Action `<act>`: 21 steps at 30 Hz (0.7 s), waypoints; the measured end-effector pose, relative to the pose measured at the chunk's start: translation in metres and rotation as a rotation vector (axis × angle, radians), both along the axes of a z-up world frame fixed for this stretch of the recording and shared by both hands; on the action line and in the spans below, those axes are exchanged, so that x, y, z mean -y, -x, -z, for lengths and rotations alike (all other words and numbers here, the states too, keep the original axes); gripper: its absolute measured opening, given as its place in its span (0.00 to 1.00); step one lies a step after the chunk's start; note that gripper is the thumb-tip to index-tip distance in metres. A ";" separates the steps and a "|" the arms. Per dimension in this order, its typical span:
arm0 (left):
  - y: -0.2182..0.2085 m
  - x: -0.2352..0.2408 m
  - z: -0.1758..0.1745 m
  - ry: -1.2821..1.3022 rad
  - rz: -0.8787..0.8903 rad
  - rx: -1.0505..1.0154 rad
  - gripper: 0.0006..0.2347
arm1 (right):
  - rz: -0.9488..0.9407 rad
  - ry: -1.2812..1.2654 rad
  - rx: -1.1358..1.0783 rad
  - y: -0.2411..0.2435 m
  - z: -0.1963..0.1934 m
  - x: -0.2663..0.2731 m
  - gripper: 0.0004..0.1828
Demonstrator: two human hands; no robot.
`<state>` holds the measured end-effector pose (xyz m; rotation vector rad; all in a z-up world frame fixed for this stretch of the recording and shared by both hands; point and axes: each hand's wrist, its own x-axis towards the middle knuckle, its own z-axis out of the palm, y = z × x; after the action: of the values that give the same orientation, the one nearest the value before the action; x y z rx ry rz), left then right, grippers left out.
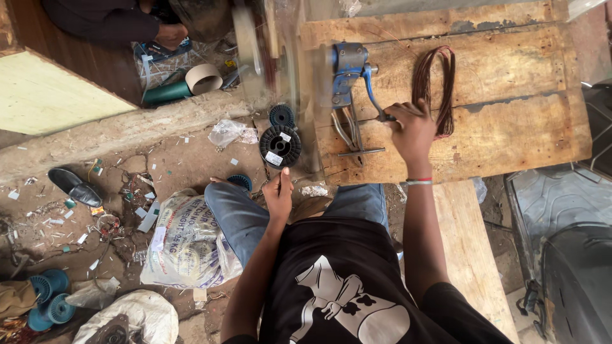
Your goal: The person winds copper wire onto a white spindle using a hand-cranked machine, then removes the resulting coil and secures it with pieces of wire.
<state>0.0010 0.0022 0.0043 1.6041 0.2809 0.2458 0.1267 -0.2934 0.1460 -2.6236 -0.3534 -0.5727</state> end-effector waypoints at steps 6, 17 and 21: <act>0.000 -0.001 0.001 0.000 0.002 0.015 0.21 | -0.046 -0.164 0.163 -0.014 -0.037 0.007 0.11; -0.001 -0.003 0.018 0.008 -0.001 -0.053 0.21 | -0.129 -0.240 0.317 -0.140 -0.032 0.018 0.18; -0.003 -0.003 0.015 0.042 0.004 -0.034 0.21 | -0.109 -0.270 0.264 -0.176 -0.015 0.012 0.14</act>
<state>0.0038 0.0052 -0.0105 1.5685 0.3066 0.2086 0.3029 -0.3052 0.1611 -2.2597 -0.4619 -0.8675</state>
